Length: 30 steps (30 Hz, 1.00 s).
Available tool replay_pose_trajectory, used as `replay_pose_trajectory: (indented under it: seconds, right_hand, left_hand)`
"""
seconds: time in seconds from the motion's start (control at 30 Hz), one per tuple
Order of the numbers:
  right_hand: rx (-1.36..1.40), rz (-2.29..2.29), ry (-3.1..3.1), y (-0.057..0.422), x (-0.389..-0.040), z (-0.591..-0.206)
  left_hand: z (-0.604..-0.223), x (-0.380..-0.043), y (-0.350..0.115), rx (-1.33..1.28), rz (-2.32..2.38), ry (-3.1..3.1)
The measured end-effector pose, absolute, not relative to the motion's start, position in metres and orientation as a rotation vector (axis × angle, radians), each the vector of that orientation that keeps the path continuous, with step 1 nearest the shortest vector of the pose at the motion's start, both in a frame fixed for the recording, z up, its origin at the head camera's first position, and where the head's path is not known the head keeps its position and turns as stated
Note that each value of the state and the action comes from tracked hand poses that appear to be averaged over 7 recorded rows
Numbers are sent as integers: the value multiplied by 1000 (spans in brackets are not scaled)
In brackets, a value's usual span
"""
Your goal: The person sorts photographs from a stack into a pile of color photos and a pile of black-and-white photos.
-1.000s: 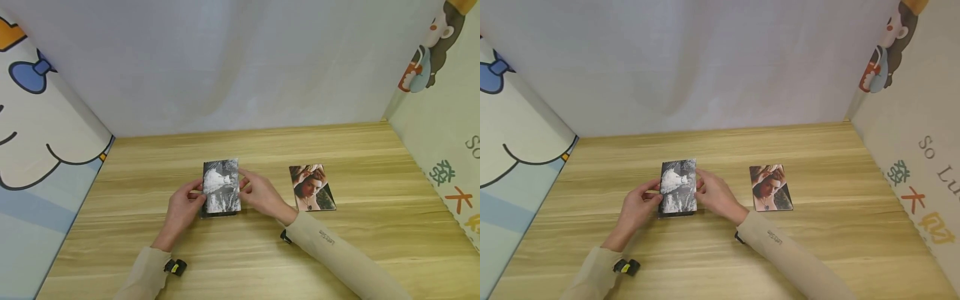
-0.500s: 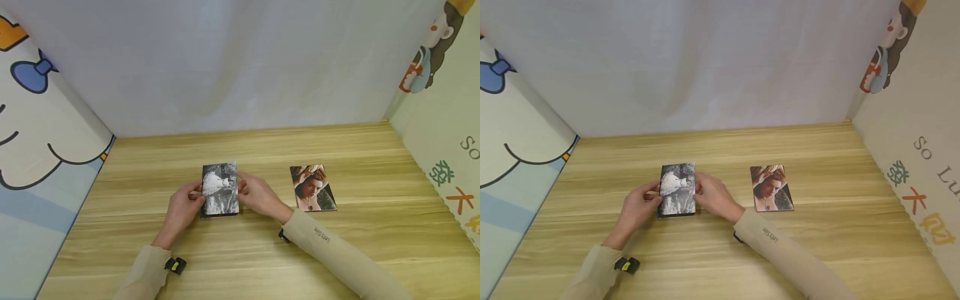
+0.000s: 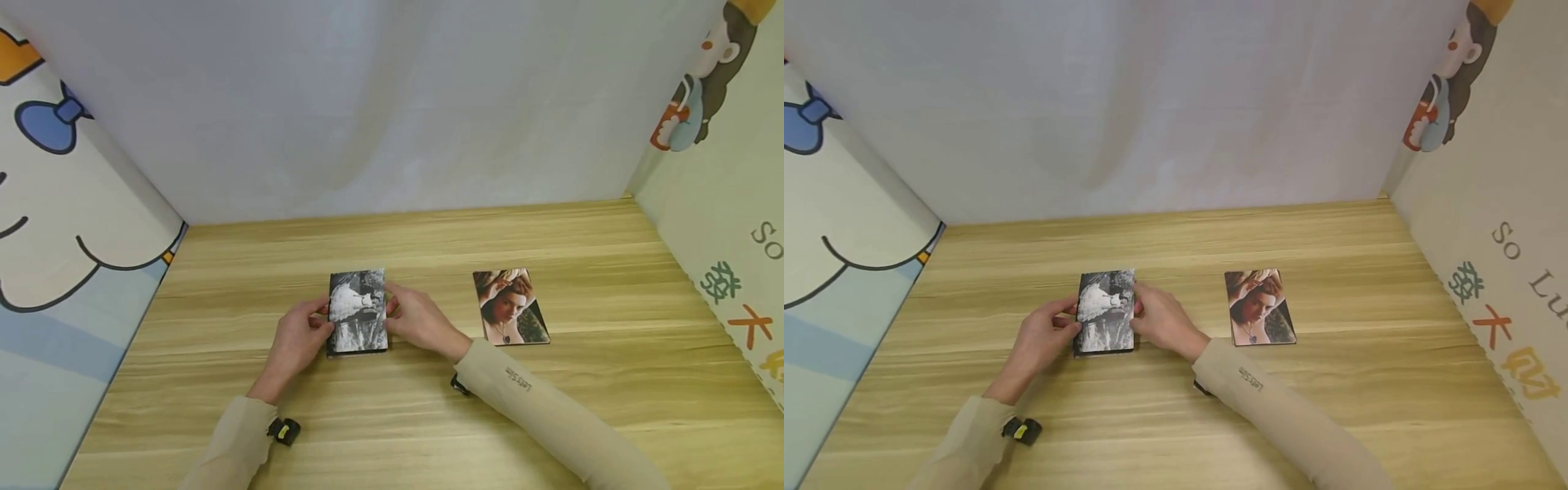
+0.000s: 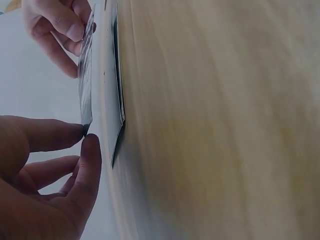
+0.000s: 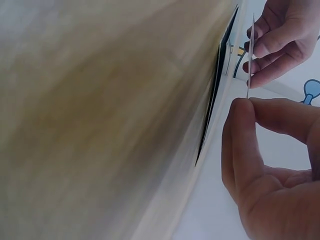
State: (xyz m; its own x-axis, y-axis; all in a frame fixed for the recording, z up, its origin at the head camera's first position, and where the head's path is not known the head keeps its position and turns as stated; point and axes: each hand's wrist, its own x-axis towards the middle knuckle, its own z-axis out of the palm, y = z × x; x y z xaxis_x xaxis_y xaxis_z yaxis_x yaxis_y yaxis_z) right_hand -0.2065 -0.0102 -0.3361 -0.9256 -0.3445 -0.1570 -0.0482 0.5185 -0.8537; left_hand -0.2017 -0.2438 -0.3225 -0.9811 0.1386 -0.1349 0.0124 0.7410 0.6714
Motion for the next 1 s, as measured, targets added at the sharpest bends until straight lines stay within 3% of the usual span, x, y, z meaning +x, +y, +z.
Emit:
replay_pose_trajectory:
  seconds: [1.0]
  right_hand:
    - [-292, -1255, 2368, -15, -213, -339]
  left_hand:
    - [-327, -209, -249, 157, 909, 2739]
